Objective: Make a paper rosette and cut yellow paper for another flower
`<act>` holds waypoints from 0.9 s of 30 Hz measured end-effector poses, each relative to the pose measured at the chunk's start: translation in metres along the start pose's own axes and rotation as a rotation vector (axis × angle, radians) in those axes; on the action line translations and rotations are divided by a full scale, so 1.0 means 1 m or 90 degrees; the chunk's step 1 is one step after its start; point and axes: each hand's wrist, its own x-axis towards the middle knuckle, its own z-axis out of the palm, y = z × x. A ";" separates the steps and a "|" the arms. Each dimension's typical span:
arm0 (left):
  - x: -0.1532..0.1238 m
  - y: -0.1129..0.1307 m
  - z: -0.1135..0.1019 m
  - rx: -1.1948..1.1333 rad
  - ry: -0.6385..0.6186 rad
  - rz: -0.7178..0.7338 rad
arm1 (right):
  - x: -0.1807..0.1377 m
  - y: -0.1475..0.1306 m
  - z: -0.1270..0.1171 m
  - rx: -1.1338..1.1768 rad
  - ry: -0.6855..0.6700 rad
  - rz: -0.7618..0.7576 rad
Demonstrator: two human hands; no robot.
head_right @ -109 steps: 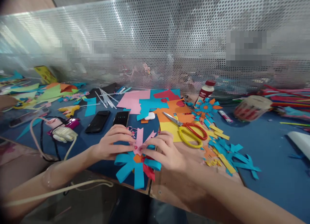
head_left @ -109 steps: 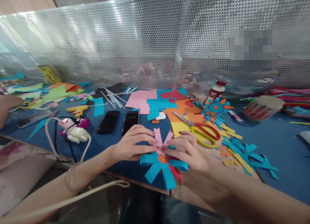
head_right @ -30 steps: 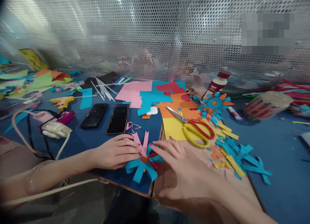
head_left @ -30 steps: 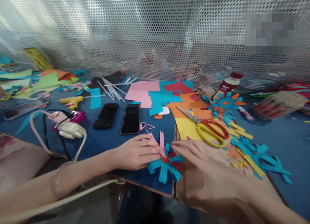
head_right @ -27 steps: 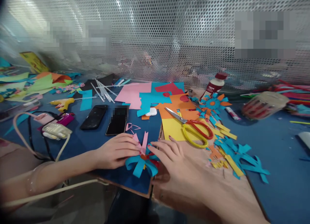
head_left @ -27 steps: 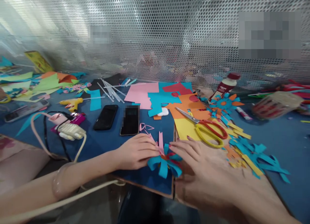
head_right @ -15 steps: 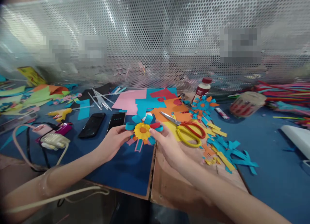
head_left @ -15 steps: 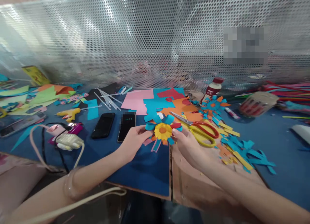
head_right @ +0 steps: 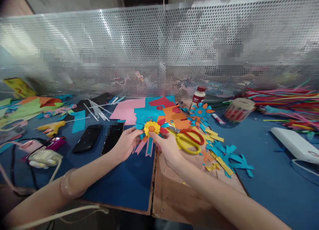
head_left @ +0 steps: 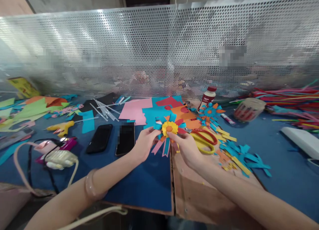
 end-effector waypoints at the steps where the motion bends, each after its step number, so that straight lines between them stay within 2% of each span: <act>1: 0.001 0.000 0.001 0.017 -0.008 0.015 | 0.002 0.000 -0.001 -0.004 0.011 0.001; 4: 0.003 -0.002 0.003 0.076 -0.016 0.067 | 0.005 0.001 -0.001 0.010 0.019 -0.004; 8: 0.002 -0.007 0.003 0.133 0.011 0.111 | 0.005 0.003 0.001 0.031 0.003 -0.013; 13: 0.001 -0.013 -0.004 0.149 0.039 0.109 | 0.003 0.005 0.003 -0.010 0.007 0.019; 27: 0.000 -0.013 -0.010 0.070 -0.015 0.084 | 0.001 -0.004 0.002 -0.014 -0.055 0.012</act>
